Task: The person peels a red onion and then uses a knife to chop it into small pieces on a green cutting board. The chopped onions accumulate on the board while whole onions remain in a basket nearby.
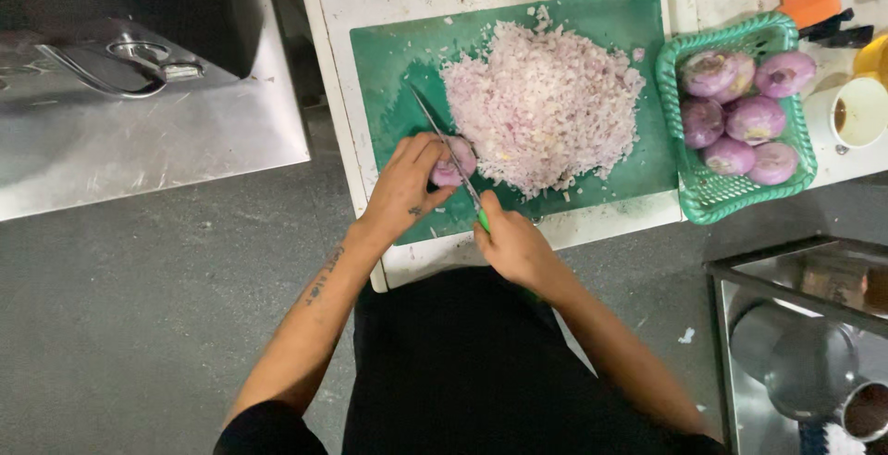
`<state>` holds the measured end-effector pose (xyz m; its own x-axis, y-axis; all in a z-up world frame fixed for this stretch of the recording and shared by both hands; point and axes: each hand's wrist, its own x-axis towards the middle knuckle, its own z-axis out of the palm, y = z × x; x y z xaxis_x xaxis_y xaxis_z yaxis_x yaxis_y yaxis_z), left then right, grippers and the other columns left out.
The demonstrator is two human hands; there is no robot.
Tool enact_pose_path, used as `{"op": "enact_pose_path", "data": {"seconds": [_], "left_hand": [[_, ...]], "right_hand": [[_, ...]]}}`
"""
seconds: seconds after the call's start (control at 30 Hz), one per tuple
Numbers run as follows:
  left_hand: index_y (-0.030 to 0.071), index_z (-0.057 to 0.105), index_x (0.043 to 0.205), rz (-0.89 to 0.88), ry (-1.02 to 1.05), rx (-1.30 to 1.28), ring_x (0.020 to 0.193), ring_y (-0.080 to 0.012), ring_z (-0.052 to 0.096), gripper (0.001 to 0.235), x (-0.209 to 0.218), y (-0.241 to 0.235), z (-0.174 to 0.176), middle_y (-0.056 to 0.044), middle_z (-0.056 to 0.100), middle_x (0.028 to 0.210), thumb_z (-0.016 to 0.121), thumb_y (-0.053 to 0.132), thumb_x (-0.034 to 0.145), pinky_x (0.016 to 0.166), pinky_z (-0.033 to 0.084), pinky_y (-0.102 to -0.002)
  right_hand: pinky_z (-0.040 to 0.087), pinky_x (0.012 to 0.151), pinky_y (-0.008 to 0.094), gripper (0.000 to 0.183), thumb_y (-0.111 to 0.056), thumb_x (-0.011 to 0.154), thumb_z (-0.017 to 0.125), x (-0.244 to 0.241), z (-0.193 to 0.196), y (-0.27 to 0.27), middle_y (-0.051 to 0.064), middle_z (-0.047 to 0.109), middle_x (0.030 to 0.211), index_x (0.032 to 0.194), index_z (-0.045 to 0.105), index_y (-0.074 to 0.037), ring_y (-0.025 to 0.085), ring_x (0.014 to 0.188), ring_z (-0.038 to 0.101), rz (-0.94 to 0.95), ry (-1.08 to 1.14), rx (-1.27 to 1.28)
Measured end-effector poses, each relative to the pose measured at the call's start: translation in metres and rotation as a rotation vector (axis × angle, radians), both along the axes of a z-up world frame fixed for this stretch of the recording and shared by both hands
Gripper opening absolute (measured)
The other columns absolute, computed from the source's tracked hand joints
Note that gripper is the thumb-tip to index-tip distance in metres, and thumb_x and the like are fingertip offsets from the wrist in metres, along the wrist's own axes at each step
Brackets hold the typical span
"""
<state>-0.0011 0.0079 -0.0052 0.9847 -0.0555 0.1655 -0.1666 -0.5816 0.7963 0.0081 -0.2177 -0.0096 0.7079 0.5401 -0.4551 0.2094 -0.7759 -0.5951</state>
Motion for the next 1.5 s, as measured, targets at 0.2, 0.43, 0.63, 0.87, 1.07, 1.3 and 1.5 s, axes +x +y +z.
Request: {"op": "enact_pose_path", "data": {"seconds": [0.2,0.43,0.63,0.87,1.07,1.3,1.5], "left_hand": [[0.004,0.059,0.110,0.014,-0.036,0.024,0.116,-0.0386,0.056,0.052,-0.005,0.001,-0.008,-0.013,0.059,0.122,0.087,0.005,0.066,0.097,0.050,-0.044],[0.005,0.060,0.123,0.198,-0.041,-0.031,0.123,-0.0359,0.057,0.058,-0.016,-0.014,-0.008,-0.016,0.058,0.130,0.088,0.010,0.072,0.104,0.050,-0.041],[0.000,0.050,0.140,0.185,-0.032,0.209,0.127,-0.0414,0.050,0.092,-0.005,-0.023,0.005,-0.021,0.053,0.139,0.091,0.032,0.065,0.108,0.039,-0.051],[0.004,0.052,0.139,0.195,-0.037,0.422,0.121,-0.0359,0.057,0.080,0.018,-0.048,-0.012,-0.016,0.063,0.127,0.086,0.034,0.072,0.112,0.036,-0.054],[-0.001,0.051,0.140,0.249,0.033,0.266,0.108,-0.0395,0.064,0.080,0.019,-0.039,-0.016,-0.021,0.067,0.117,0.085,0.028,0.074,0.101,0.049,-0.049],[-0.008,0.043,0.145,0.320,-0.044,-0.016,0.115,-0.0348,0.064,0.083,0.036,-0.033,0.017,-0.024,0.062,0.131,0.083,0.024,0.080,0.100,0.050,-0.043],[-0.002,0.054,0.134,-0.111,-0.056,0.027,0.114,-0.0365,0.067,0.067,0.129,-0.116,0.037,-0.023,0.066,0.124,0.083,0.019,0.077,0.099,0.054,-0.043]], "right_hand": [[0.048,0.066,0.063,0.033,-0.018,0.096,0.058,0.010,-0.030,0.023,0.030,0.067,0.079,0.117,0.040,0.000,0.053,0.076,0.065,0.008,-0.083,0.059],[0.049,0.068,0.062,0.029,-0.021,0.098,0.060,0.006,-0.006,0.014,0.027,0.068,0.078,0.115,0.044,-0.003,0.052,0.076,0.065,-0.025,-0.126,0.139],[0.047,0.054,0.049,0.027,-0.022,0.094,0.065,-0.017,0.048,-0.038,0.021,0.065,0.067,0.110,0.050,-0.006,0.037,0.059,0.069,-0.330,0.040,0.282],[0.049,0.056,0.044,0.039,-0.019,0.091,0.065,-0.027,0.055,-0.066,0.018,0.065,0.067,0.126,0.052,-0.007,0.032,0.059,0.068,-0.608,0.025,0.257],[0.047,0.053,0.044,0.038,-0.018,0.093,0.068,-0.046,0.050,-0.079,0.017,0.063,0.067,0.125,0.054,-0.005,0.029,0.057,0.063,-0.701,0.005,0.331],[0.047,0.050,0.037,0.041,-0.019,0.094,0.067,-0.047,0.066,-0.109,0.011,0.063,0.067,0.129,0.053,-0.002,0.019,0.054,0.062,-0.730,-0.021,0.445],[0.047,0.044,0.031,0.033,-0.019,0.093,0.068,-0.045,0.057,-0.158,0.005,0.058,0.060,0.120,0.056,-0.005,0.013,0.049,0.059,-0.945,0.059,0.496]]}}
